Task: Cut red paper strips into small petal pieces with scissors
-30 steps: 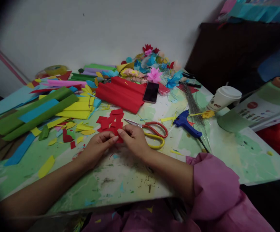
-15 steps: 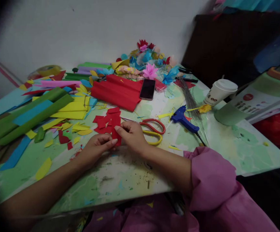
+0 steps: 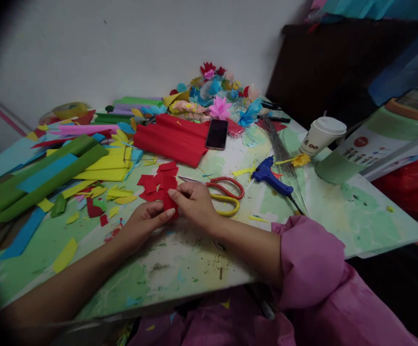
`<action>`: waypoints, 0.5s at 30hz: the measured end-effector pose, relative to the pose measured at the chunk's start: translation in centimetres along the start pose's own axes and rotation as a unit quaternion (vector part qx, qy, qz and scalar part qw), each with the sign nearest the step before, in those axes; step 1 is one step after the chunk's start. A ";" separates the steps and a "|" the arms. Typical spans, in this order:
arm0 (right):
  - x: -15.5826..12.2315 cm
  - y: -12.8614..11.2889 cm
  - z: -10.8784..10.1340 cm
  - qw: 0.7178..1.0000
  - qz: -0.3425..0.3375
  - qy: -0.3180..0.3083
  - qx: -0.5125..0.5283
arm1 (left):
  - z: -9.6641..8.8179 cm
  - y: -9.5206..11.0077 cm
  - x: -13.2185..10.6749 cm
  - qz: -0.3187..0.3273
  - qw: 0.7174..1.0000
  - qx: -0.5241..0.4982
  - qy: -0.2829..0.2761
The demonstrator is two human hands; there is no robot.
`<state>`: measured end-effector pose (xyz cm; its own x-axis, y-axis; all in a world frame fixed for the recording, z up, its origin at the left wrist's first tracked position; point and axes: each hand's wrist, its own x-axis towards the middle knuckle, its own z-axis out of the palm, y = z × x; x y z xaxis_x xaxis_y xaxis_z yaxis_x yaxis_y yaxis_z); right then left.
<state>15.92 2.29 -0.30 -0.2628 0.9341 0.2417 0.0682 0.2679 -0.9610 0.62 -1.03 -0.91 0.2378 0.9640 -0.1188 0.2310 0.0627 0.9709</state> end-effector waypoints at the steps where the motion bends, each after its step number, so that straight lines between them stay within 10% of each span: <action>1: -0.1 -0.1 0.0 1.000 0.000 -0.005 0.008 | 0.0 0.0 0.0 -0.005 1.000 0.000 0.003; 15: 0.1 0.0 -0.1 0.999 0.020 0.037 0.000 | 0.1 0.4 -0.1 -0.037 0.997 0.011 -0.066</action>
<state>16.02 2.36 -0.27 -0.1873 0.9591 0.2122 0.0765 0.2296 -0.9703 0.79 -1.13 -0.56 0.3403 0.9146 -0.2183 0.2729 0.1261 0.9537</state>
